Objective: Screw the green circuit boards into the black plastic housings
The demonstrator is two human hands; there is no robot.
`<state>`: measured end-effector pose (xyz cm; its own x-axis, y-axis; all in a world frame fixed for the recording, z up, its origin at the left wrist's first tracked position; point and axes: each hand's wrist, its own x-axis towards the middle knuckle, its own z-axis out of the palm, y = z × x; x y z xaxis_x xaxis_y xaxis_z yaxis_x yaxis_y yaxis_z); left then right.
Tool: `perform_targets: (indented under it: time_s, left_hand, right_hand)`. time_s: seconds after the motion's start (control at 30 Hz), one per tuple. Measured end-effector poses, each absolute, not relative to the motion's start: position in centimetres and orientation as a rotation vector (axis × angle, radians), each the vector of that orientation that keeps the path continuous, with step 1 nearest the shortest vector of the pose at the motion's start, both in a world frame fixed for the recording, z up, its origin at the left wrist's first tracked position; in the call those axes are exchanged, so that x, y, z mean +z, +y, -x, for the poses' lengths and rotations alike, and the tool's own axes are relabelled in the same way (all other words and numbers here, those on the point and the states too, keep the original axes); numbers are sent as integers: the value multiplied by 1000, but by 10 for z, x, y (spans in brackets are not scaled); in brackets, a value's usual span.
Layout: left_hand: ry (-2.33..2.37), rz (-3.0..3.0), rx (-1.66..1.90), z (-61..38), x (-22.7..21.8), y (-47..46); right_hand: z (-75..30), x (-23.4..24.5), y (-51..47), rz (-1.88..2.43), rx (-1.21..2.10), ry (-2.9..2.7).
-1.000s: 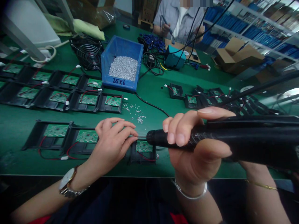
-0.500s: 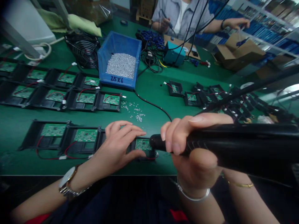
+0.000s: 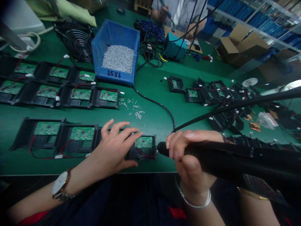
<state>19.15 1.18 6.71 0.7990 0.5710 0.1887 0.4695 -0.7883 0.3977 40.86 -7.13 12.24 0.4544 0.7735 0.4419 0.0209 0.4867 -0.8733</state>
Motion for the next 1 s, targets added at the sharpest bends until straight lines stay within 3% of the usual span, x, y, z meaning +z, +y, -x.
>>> perform_targets:
  time_s: [0.7,0.87,1.0]
  left_hand:
    - [835,-2671,485,-195,68,10]
    - [822,-2687,523,-196,68,7]
    - [838,-2680,554,-191,69,7]
  right_hand:
    - [-411,129,-57,800,706,-1145]
    - [-418,128,-20,709,410,-1088]
    - [-414,107,11,798,435,-1069]
